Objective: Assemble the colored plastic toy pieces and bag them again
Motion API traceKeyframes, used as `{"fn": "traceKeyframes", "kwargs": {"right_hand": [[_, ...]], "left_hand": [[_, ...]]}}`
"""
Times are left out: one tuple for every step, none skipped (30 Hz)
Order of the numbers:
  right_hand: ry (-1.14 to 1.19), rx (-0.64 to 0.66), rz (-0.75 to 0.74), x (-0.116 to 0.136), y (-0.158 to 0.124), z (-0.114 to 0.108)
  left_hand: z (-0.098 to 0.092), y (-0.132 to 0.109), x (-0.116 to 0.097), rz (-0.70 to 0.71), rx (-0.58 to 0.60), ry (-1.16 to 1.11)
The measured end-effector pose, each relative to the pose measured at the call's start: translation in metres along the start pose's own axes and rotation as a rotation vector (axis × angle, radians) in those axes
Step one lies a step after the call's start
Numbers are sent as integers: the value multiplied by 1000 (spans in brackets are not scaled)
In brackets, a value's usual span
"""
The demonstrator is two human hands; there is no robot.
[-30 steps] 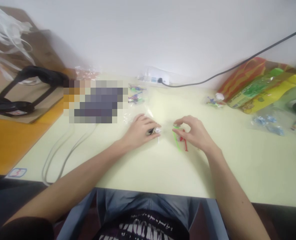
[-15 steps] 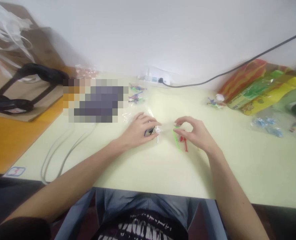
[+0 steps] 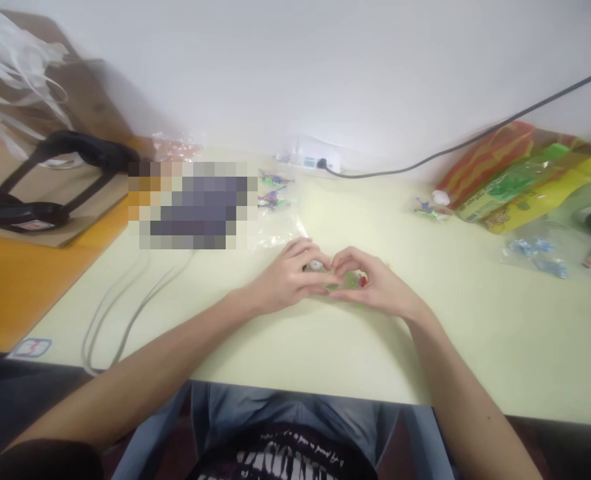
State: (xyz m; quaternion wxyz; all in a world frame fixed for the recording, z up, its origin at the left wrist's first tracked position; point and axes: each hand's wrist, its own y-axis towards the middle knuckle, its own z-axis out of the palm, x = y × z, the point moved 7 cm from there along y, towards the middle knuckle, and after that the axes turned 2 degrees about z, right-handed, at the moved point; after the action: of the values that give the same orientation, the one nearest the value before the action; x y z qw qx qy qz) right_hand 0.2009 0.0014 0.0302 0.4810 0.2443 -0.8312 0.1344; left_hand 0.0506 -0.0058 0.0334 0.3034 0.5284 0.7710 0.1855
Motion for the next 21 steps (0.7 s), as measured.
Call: {"fn": "traceKeyframes", "kwargs": {"right_hand": [[-7, 13, -9, 1, 0, -1], [-30, 16, -22, 2, -1, -4], [-72, 5, -41, 3, -2, -9], [-135, -19, -63, 4, -4, -14], [-217, -51, -80, 5, -6, -20], [-313, -83, -93, 5, -8, -25], [-415, -103, -96, 4, -9, -28], [-515, -110, -91, 1, -11, -29], [-604, -104, -80, -1, -12, -28], [-678, -91, -67, -5, -12, -26], [-735, -80, -58, -7, -13, -23], [-779, -73, -52, -10, -13, -19], [-813, -70, -48, -11, -13, -17], [-839, -70, -46, -12, -13, -15], [-860, -71, -46, -13, -13, -13], [-877, -70, -46, -13, -13, -12], [-892, -69, -45, -13, -14, -12], [-905, -68, -44, -13, -14, -12], [-916, -69, -43, -14, -14, -12], [-926, -73, -40, -14, -14, -12], [-933, -78, -38, -14, -14, -12]], "left_hand": [[0, 0, 1, -8, 3, -6], [-1, 0, 1, -23, 6, -12], [-1, 0, 3, -40, 4, -19], [-2, 0, 4, -58, 1, -30], [-3, 0, 6, -74, -4, -46], [-4, -1, 7, -88, -10, -67], [-5, -2, 8, -102, -16, -87], [-6, -3, 10, -117, -18, -102], [-7, -4, 12, -135, -18, -109], [-8, -5, 14, -153, -20, -106], [-9, -6, 16, -171, -25, -98], [-10, -7, 17, -185, -29, -89], [-10, -7, 18, -194, -35, -83], [-11, -8, 19, -198, -43, -79], [-11, -8, 20, -201, -51, -75], [-11, -8, 20, -203, -54, -70], [-10, -8, 21, -206, -55, -64], [-10, -8, 21, -209, -53, -58], [-9, -8, 21, -212, -48, -51], [-9, -8, 22, -215, -40, -46], [-8, -8, 22, -214, -36, -42]]}}
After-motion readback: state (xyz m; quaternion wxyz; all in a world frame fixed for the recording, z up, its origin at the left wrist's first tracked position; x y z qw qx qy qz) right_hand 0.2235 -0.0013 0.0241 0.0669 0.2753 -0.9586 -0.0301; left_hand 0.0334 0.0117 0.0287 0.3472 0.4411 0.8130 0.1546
